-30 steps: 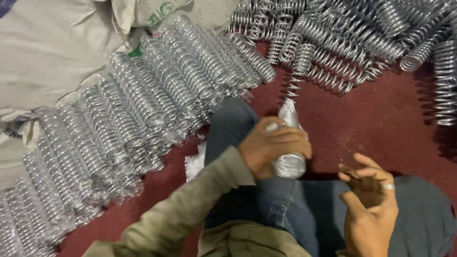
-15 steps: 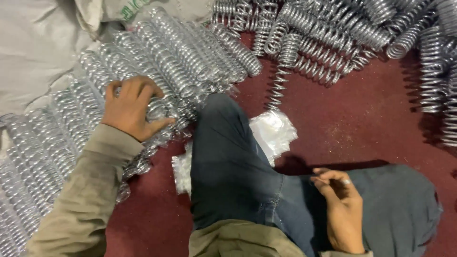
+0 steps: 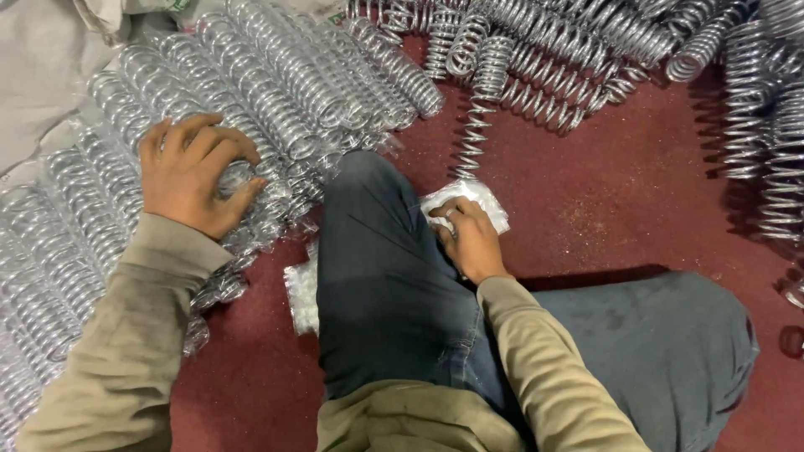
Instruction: Bagging individual metal springs into small plastic bags.
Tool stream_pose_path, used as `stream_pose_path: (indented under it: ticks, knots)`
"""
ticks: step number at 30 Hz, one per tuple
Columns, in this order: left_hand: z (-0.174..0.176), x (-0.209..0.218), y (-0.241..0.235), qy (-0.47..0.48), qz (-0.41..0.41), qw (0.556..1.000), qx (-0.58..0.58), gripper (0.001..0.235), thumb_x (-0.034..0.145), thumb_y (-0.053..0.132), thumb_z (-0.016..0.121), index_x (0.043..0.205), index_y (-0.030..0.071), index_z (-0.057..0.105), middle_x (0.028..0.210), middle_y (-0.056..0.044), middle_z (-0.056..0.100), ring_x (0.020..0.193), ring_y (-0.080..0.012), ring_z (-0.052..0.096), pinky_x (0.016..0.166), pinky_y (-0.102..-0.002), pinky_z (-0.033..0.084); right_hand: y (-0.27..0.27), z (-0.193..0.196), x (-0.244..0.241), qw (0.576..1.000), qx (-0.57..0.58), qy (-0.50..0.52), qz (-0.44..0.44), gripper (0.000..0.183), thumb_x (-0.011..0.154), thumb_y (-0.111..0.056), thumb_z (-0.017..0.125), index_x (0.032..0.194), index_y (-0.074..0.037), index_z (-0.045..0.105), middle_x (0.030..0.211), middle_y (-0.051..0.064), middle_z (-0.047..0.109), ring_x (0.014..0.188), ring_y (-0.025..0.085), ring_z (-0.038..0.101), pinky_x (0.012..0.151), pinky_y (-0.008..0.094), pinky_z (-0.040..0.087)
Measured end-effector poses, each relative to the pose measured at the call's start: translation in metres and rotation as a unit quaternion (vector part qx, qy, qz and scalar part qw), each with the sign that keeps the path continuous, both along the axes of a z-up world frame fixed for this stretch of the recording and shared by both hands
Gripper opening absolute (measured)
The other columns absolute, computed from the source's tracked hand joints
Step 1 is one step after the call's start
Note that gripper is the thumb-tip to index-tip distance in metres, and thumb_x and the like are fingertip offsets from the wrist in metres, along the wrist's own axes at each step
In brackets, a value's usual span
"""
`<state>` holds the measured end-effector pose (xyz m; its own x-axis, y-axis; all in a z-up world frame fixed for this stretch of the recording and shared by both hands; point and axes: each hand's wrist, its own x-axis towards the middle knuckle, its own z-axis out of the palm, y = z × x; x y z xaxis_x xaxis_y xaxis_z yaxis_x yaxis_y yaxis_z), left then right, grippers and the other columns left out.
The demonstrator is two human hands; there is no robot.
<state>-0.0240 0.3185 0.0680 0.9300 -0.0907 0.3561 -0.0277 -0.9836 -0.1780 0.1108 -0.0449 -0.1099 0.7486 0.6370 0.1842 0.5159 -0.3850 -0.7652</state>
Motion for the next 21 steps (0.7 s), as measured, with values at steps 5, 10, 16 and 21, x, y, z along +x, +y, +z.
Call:
stream_pose_path:
  ticks: [5, 10, 16, 21]
  knots:
    - [0.001, 0.002, -0.003, 0.012, 0.013, 1.000, -0.018, 0.018, 0.097, 0.040, 0.076, 0.107, 0.026, 0.069, 0.123, 0.006, 0.073, 0.139, -0.0319, 0.061, 0.118, -0.058, 0.035, 0.006, -0.019, 0.000, 0.990, -0.092, -0.108, -0.010, 0.016, 0.089, -0.003, 0.073, 0.104, -0.006, 0.074, 0.112, 0.007, 0.061, 0.098, 0.032, 0.055, 0.078, 0.045, 0.047]
    - [-0.004, 0.003, -0.006, -0.003, 0.028, 0.999, -0.040, 0.018, 0.102, 0.038, 0.073, 0.110, 0.022, 0.072, 0.126, 0.003, 0.073, 0.142, -0.0351, 0.058, 0.121, -0.062, 0.034, 0.010, -0.024, 0.002, 0.974, -0.120, -0.191, -0.027, 0.011, 0.092, -0.014, 0.074, 0.100, -0.006, 0.077, 0.106, 0.006, 0.063, 0.094, 0.031, 0.056, 0.071, 0.045, 0.047]
    - [0.007, 0.009, -0.051, -0.036, 0.052, 0.995, -0.076, 0.022, 0.097, 0.030, 0.078, 0.114, 0.019, 0.070, 0.128, 0.000, 0.072, 0.143, -0.0373, 0.057, 0.122, -0.060, 0.027, 0.014, -0.008, -0.001, 0.937, -0.181, -0.299, 0.021, 0.016, 0.084, 0.007, 0.060, 0.096, -0.001, 0.069, 0.106, 0.013, 0.061, 0.093, 0.033, 0.054, 0.072, 0.042, 0.044]
    - [-0.056, 0.088, -0.162, -0.134, -0.076, 0.909, -0.387, 0.017, 0.089, 0.011, 0.078, 0.104, 0.014, 0.070, 0.104, -0.007, 0.073, 0.108, -0.0357, 0.070, 0.099, -0.051, 0.049, -0.009, 0.003, -0.013, 0.962, -0.198, -0.186, -0.020, 0.012, 0.095, -0.018, 0.066, 0.100, -0.007, 0.067, 0.097, 0.007, 0.059, 0.098, 0.027, 0.056, 0.083, 0.040, 0.043]
